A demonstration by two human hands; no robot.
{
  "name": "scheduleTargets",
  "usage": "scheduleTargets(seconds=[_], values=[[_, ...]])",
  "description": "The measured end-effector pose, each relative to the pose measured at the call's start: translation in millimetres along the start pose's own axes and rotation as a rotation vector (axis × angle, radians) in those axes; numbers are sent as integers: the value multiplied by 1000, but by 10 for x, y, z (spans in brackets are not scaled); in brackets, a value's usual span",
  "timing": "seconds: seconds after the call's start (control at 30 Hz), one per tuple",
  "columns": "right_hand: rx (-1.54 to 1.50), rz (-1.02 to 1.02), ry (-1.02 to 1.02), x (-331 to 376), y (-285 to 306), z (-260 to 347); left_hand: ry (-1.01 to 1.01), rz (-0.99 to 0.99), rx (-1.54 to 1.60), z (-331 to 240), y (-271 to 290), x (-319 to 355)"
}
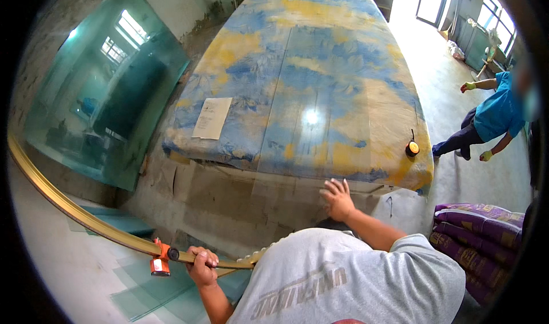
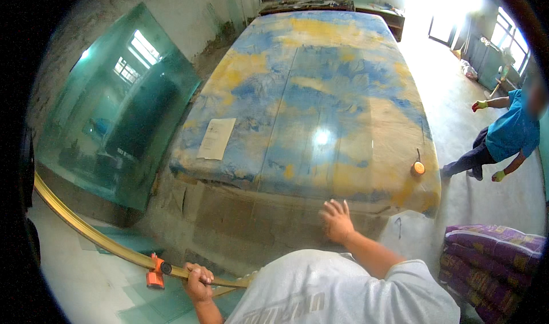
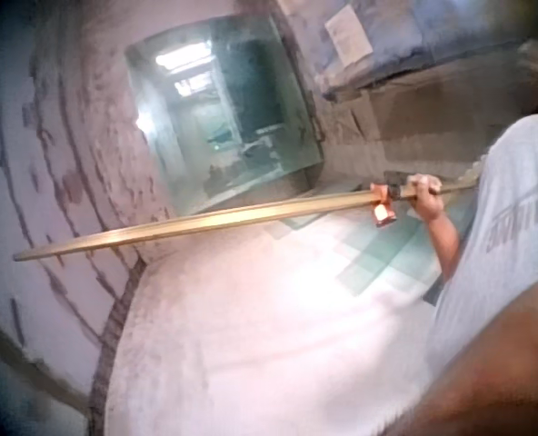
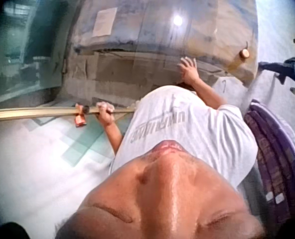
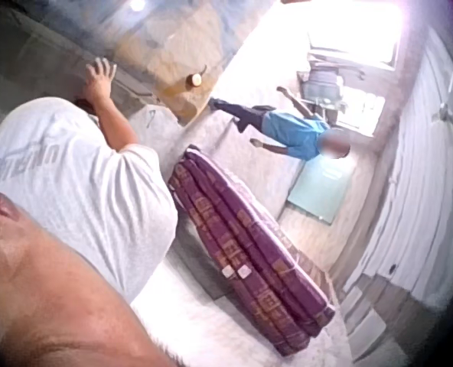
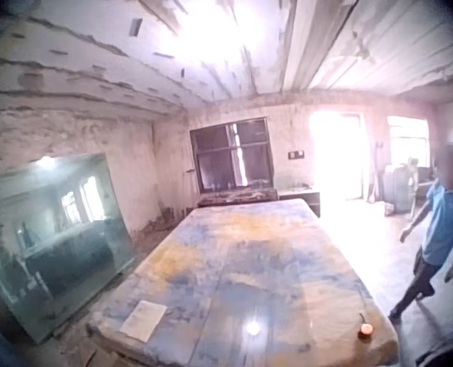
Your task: The person measures a large sheet of glass on a workbench using a metal measuring tool and a tape measure. They adjust the tool to mark dimensions and reposition the glass with assistance from another worker.
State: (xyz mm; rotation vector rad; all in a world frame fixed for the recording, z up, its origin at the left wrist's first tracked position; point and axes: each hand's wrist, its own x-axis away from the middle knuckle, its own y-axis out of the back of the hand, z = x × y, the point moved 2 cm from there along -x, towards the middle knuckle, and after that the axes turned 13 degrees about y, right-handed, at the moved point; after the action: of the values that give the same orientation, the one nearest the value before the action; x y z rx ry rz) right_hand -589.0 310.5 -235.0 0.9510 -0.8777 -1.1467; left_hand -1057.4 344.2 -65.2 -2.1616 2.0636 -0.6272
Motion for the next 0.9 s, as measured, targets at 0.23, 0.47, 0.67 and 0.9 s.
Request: scheduleTargets(seconds=[0.23, 0.47, 0.67, 0.9], values=[[107, -153, 13, -742, 320, -906, 40, 60, -19, -24, -636, -559], [-39, -328, -123, -669, 620, -1165, 88, 111, -54, -21, -897, -1023], [514, -684, -822, 636, 1079, -2837, 141, 181, -68, 153, -821, -1170], [221, -397, -1006, 1552, 1145, -3612, 266, 237, -62, 35, -958, -1120]])
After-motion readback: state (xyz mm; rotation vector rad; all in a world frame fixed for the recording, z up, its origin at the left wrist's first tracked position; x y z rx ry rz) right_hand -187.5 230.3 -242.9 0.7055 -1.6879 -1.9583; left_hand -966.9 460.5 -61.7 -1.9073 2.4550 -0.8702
